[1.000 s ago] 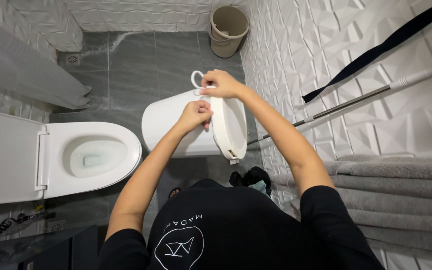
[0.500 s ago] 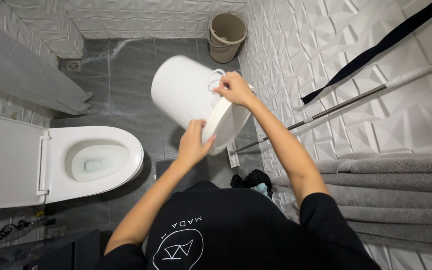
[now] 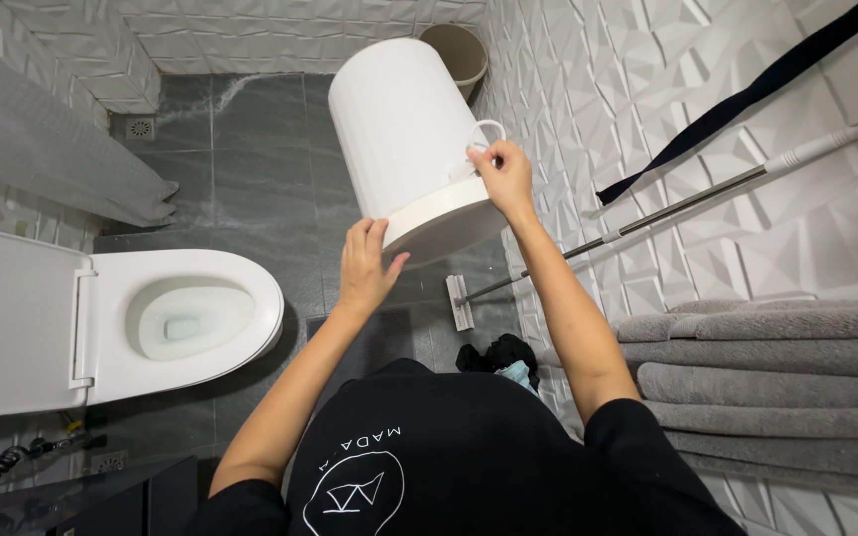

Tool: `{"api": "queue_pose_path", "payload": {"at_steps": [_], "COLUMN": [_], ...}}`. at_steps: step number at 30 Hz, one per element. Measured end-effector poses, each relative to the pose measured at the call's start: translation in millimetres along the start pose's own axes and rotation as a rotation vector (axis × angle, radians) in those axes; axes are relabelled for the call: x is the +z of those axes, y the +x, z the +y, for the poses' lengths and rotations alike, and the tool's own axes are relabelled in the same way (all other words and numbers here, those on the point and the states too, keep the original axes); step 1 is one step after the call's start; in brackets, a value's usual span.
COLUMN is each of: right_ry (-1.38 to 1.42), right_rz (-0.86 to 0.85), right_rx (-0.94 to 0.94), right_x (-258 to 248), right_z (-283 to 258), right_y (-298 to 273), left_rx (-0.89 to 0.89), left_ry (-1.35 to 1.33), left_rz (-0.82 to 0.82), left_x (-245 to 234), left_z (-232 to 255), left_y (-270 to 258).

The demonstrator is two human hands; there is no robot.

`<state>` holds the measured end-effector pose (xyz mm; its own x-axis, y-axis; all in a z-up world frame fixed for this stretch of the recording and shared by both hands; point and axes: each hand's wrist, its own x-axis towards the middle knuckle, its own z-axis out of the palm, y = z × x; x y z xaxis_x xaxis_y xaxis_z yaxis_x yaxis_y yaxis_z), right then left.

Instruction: The person carries a trash bin into the bathroom, removes its lid and places it on the counter, then adjusts and fits a trash bag over the rim before placing the bin on the floor.

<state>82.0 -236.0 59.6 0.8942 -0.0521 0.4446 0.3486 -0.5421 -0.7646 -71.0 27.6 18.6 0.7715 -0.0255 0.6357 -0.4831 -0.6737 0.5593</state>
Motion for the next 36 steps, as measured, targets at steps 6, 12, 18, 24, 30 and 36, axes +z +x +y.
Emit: {"api": "queue_pose_path", "payload": {"at_steps": [6,12,18,24,30,36], "right_ry": [0.067,0.141,0.057,0.102,-0.288,-0.336], "right_rz": [-0.027,-0.061,-0.089,-0.268,-0.202,-0.432], "right_rx": [0.120,0.209,0.251,0.240,-0.263,-0.454], "right_x": [-11,-23,-26,-33,-53,6], "right_z": [14,19,29,47,-13,-61], "right_y": [-10,-16,-8,10,-25,-90], "left_rx": [-0.006,-0.051,-0.181,-0.096,-0.272,-0.463], "left_ry": [-0.170,-0.279,-0.284,-0.291,-0.262,-0.155], "left_rz": [-0.091,-0.219,-0.357,-0.385,-0.452,-0.499], "left_x": [-5,-9,-2,-2,26,104], "left_z": [6,15,15,23,6,-80], "left_y": [16,26,35,47,43,44]}}
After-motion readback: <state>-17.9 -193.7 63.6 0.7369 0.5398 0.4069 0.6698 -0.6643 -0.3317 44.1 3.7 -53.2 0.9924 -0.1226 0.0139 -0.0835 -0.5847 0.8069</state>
